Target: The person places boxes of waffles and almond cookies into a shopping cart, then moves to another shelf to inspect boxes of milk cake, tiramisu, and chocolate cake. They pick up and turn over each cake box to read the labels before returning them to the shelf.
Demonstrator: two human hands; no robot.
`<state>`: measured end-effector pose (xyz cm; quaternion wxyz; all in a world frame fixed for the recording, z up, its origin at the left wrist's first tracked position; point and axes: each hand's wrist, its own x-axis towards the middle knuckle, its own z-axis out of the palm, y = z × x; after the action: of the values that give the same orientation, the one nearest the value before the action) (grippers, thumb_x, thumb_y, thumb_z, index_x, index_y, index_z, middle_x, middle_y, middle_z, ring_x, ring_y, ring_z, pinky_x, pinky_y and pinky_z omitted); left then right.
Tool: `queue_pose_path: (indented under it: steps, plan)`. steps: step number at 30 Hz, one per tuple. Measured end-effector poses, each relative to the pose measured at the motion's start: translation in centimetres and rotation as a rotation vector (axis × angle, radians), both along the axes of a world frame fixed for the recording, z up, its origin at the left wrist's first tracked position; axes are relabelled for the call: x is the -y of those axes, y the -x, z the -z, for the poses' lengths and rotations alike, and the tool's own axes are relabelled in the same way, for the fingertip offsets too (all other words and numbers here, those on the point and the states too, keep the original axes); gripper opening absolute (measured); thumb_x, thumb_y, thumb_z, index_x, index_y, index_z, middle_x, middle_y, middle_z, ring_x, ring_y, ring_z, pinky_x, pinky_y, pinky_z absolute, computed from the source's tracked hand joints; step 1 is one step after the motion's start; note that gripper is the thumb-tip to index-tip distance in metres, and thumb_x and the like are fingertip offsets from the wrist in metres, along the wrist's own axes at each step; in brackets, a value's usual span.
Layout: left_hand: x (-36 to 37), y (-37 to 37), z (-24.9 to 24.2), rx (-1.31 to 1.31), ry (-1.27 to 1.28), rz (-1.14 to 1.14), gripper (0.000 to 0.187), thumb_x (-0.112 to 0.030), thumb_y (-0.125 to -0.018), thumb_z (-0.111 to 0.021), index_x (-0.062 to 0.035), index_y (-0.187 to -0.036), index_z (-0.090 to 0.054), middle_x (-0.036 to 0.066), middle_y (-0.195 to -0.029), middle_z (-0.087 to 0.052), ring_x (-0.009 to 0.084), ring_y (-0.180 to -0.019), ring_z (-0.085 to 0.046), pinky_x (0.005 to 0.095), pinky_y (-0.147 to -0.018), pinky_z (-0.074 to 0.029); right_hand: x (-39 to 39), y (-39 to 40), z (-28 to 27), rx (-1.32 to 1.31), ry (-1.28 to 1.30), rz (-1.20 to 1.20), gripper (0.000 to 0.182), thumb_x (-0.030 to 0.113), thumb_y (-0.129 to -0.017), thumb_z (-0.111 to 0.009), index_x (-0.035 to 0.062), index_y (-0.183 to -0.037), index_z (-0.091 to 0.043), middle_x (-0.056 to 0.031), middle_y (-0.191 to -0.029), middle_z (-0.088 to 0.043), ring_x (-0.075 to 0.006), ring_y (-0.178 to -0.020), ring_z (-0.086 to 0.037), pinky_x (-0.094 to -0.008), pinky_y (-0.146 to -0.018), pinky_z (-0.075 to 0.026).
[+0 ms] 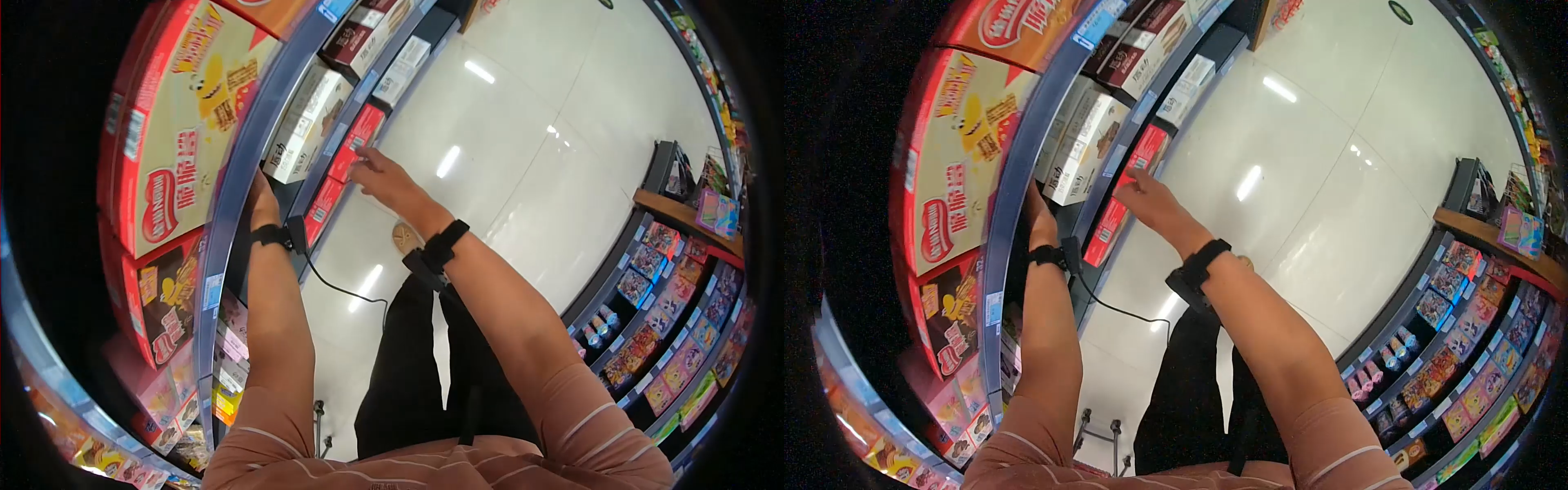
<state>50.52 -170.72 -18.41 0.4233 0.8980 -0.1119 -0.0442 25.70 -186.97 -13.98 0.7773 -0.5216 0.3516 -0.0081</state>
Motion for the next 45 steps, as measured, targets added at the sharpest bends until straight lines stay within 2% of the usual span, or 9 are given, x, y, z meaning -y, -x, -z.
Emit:
queue_pose_path:
  steps: [2,5,8,17,20,24,28,37,45]
  plan:
    - [-0.3,-1.2,1.6,0.013,-0.094,-0.024,0.070,-0.048,-0.099,-0.057,-0.0004,-0.147,-0.041,0.014,-0.146,-0.045,0.0256,-0.133,-0.043,0.0370,-0.111,-0.034,0.0,-2.0,0.0,0.028,-0.006,0.062,0.073,0.038,-0.088,-0.067,-0.0032,-0.144,-0.044,-0.0216,-0.127,-0.061,-0.0306,-0.119,-0.059,-0.0373,-0.100,-0.046]
    - [-0.8,-2.6,2.7,-0.096,-0.034,-0.008,0.063,-0.043,-0.099,-0.059,0.0000,-0.143,-0.047,0.016,-0.136,-0.053,0.0251,-0.125,-0.051,0.0362,-0.108,-0.038,-0.2,-4.3,0.8,0.057,-0.002,0.073,0.075,0.035,-0.087,-0.066,-0.0044,-0.146,-0.041,-0.0221,-0.129,-0.060,-0.0318,-0.121,-0.057,-0.0370,-0.103,-0.044]
    - [0.6,-2.4,1.1,-0.240,0.178,0.046,0.059,-0.037,-0.097,-0.063,0.0002,-0.141,-0.049,0.014,-0.134,-0.055,0.0238,-0.120,-0.054,0.0359,-0.104,-0.042,-0.1,-6.3,0.8,0.122,-0.126,0.065,0.078,0.032,-0.091,-0.064,-0.0002,-0.154,-0.031,-0.0230,-0.148,-0.044,-0.0269,-0.127,-0.051,-0.0352,-0.104,-0.044]
    - [0.5,-0.9,-1.0,0.154,-0.285,0.028,0.056,-0.034,-0.097,-0.065,-0.0001,-0.139,-0.051,0.012,-0.135,-0.055,0.0225,-0.121,-0.053,0.0348,-0.104,-0.042,-0.6,-9.2,-0.9,0.340,-0.168,0.179,0.075,0.023,-0.088,-0.062,-0.0041,-0.152,-0.034,-0.0236,-0.135,-0.058,-0.0286,-0.122,-0.058,-0.0321,-0.104,-0.043]
    - [-0.2,-0.3,-1.1,0.165,-0.421,-0.035,0.054,-0.035,-0.099,-0.060,-0.0011,-0.140,-0.051,0.015,-0.139,-0.054,0.0265,-0.124,-0.052,0.0379,-0.104,-0.043,-0.5,-9.8,-1.4,0.239,-0.096,0.191,0.069,0.021,-0.087,-0.062,-0.0039,-0.148,-0.040,-0.0229,-0.134,-0.059,-0.0294,-0.122,-0.059,-0.0333,-0.103,-0.044]
    - [-3.6,0.5,0.5,-0.072,0.036,-0.006,0.056,-0.040,-0.101,-0.054,-0.0046,-0.145,-0.046,0.014,-0.148,-0.045,0.0276,-0.131,-0.048,0.0412,-0.106,-0.042,-1.3,-12.0,-1.4,0.159,0.152,0.040,0.066,0.028,-0.086,-0.063,-0.0046,-0.141,-0.048,-0.0257,-0.135,-0.058,-0.0358,-0.125,-0.057,-0.0366,-0.104,-0.046]
    - [-2.8,5.7,-3.7,-0.288,0.309,-0.248,0.053,-0.037,-0.098,-0.062,-0.0026,-0.137,-0.050,0.013,-0.134,-0.054,0.0240,-0.118,-0.056,0.0403,-0.099,-0.048,-1.9,-12.4,-2.9,0.076,0.308,-0.220,0.070,0.037,-0.083,-0.062,-0.0045,-0.138,-0.051,-0.0290,-0.138,-0.054,-0.0414,-0.127,-0.054,-0.0385,-0.108,-0.043]
    - [-10.4,12.9,-6.3,-0.366,0.187,-0.413,0.059,-0.040,-0.101,-0.048,-0.0013,-0.144,-0.041,0.016,-0.138,-0.051,0.0270,-0.124,-0.052,0.0423,-0.104,-0.041,-11.6,-10.5,0.2,0.106,0.252,-0.429,0.071,0.031,-0.085,-0.055,-0.0024,-0.146,-0.043,-0.0262,-0.148,-0.046,-0.0376,-0.135,-0.047,-0.0369,-0.115,-0.037]
    - [-14.0,15.4,-8.1,-0.389,-0.022,-0.342,0.057,-0.034,-0.104,-0.046,0.0057,-0.143,-0.038,0.020,-0.134,-0.052,0.0285,-0.120,-0.052,0.0406,-0.105,-0.039,-9.0,-8.5,-2.3,0.024,0.104,-0.489,0.069,0.028,-0.086,-0.060,0.0023,-0.148,-0.043,-0.0240,-0.141,-0.053,-0.0376,-0.130,-0.052,-0.0377,-0.110,-0.042]
